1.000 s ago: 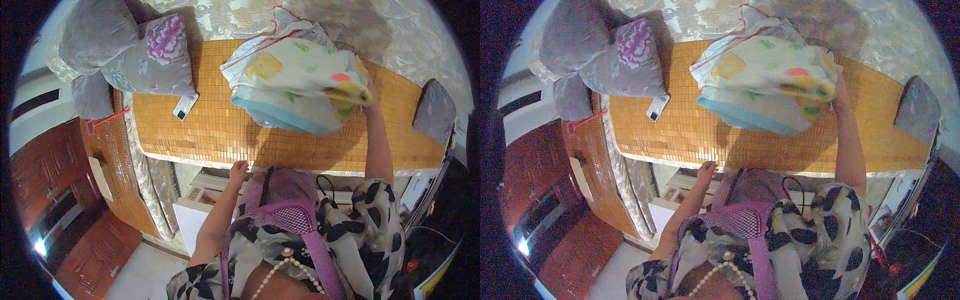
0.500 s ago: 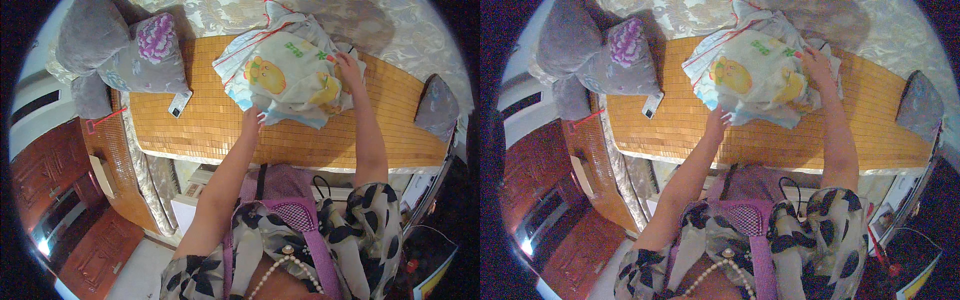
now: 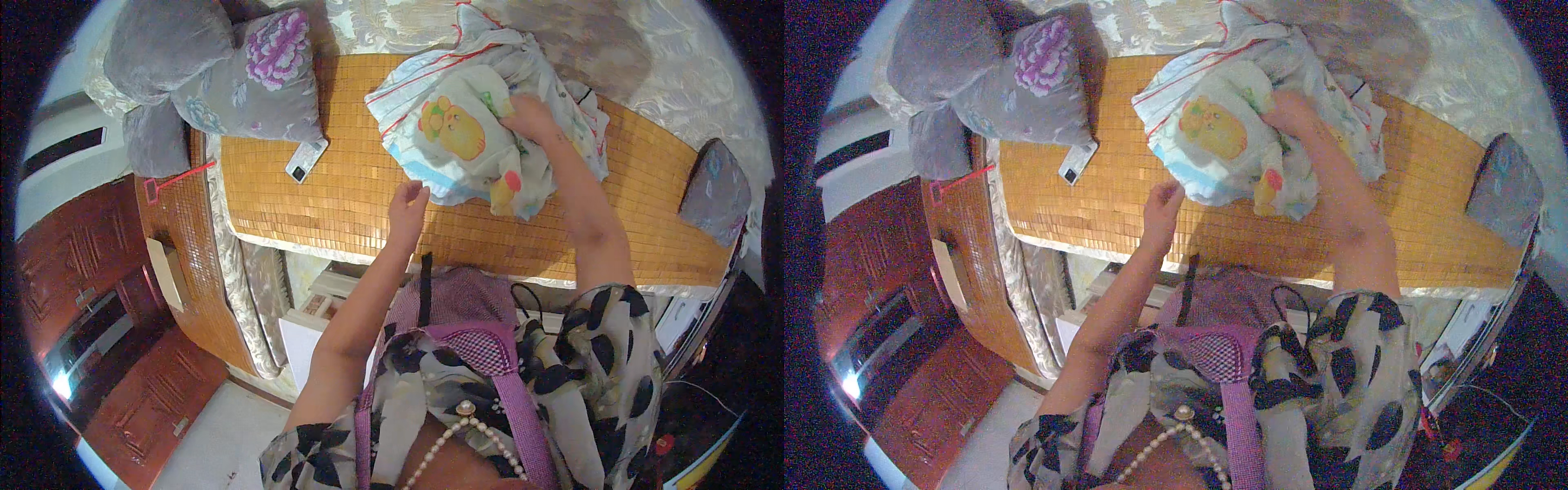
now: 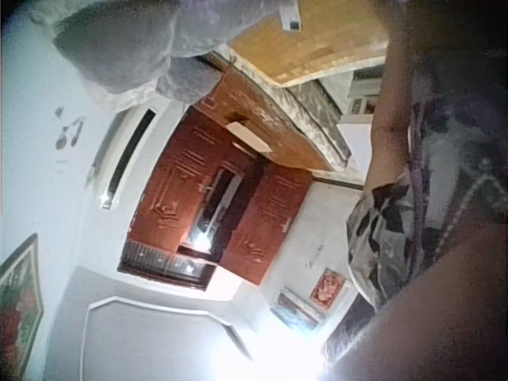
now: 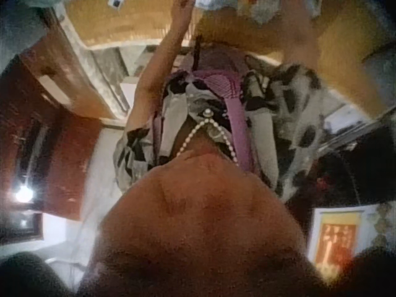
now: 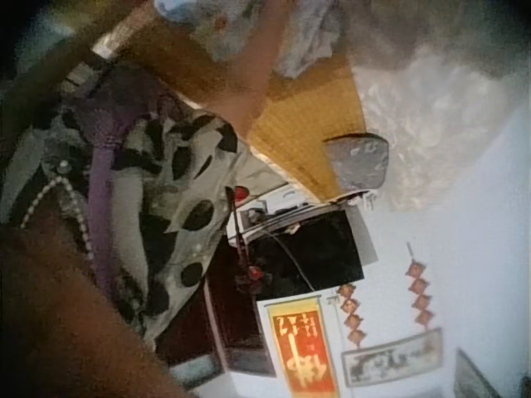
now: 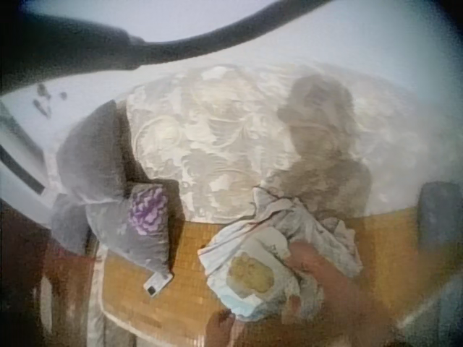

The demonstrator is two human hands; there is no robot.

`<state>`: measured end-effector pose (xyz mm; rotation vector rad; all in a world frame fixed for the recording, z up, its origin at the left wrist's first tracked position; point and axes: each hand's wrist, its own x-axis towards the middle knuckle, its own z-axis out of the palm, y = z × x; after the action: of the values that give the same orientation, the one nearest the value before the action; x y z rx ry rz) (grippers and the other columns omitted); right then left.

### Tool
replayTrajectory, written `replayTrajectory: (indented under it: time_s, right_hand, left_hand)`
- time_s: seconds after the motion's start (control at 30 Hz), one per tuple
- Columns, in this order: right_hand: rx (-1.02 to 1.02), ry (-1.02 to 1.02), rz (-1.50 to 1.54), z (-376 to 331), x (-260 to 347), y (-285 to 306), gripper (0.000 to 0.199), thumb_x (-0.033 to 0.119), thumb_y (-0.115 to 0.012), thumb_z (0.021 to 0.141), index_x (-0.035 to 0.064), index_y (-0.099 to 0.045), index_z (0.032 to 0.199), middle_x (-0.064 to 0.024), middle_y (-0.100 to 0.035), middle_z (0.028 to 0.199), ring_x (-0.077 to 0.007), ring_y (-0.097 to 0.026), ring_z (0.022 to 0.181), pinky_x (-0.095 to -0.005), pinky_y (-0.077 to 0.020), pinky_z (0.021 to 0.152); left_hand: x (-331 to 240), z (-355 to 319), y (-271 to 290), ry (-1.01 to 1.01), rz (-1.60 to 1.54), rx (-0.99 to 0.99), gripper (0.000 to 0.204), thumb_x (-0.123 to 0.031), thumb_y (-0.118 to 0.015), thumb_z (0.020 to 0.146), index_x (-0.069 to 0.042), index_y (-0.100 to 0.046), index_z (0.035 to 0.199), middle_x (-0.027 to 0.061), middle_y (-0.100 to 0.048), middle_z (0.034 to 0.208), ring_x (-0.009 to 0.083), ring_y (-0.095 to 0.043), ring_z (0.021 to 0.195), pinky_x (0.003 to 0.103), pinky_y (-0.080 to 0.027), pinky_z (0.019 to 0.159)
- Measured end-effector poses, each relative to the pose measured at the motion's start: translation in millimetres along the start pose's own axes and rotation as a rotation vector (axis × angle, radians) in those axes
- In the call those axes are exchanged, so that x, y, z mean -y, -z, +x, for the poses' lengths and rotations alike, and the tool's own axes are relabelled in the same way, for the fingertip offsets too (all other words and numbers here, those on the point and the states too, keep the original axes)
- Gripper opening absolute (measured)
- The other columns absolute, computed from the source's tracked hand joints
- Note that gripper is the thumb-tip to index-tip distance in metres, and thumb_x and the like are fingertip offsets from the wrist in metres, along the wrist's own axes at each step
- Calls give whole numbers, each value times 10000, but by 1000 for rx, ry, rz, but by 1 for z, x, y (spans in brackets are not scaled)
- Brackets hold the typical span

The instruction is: The person arranges a bamboo mat on a bed, then spreads a patterned sheet over it. They fold a light-colored blanket with a cartoon print and place it at the foot of the bed. Finally, they arrange several pillows and a pink fly swatter on the bed.

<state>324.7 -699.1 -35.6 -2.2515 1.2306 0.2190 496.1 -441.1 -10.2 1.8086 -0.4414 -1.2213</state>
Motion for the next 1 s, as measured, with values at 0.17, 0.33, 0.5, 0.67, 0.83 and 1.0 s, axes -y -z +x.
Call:
replayTrajectory:
  time_s: [0.17,0.33,0.5,0.67,0.83,1.0]
  right_hand:
    - [-65,346,22,-63,79,-16,309,141,-602,679,25,-538,958,-171,-554,901,-363,-543,829,-424,-441,727]
    - [139,431,240,-139,159,-60,259,104,-440,797,17,-509,1031,-207,-553,957,-355,-566,846,-441,-466,701]
    - [176,428,175,-174,171,-112,322,76,-445,784,38,-484,1101,-210,-531,961,-370,-544,845,-444,-446,717]
    - [22,294,76,-197,144,-155,498,76,-501,730,83,-414,1219,-187,-531,958,-340,-546,803,-433,-439,666]
    - [29,-104,1,-218,85,-198,437,118,-569,684,81,-476,1110,-120,-533,996,-298,-512,915,-437,-396,764]
    - [-154,85,84,-218,79,-188,363,129,-629,629,83,-551,981,-97,-512,1064,-289,-465,1009,-440,-358,849]
  left_hand:
    - [-60,5,-21,-142,190,25,620,-329,-674,722,21,-422,1168,198,-438,1191,268,-449,1084,353,-410,851]
    - [-33,34,-13,-174,657,58,761,-269,-673,685,64,-283,1248,257,-332,1257,362,-394,1124,408,-390,895]
    - [-21,13,13,-301,1300,-12,693,-56,-587,675,-69,-286,1300,210,-268,1290,381,-410,1083,404,-436,830]
    - [-20,27,31,-647,1166,-87,642,-36,-569,664,-163,-378,1263,166,-419,1171,342,-493,961,399,-464,740]
    - [-28,25,30,-731,1054,-57,516,-23,-551,663,-154,-486,1158,108,-549,1003,314,-531,882,396,-473,698]
    - [-34,1,45,-733,960,-28,398,-9,-520,668,-135,-560,1043,83,-552,1040,294,-524,918,381,-460,759]
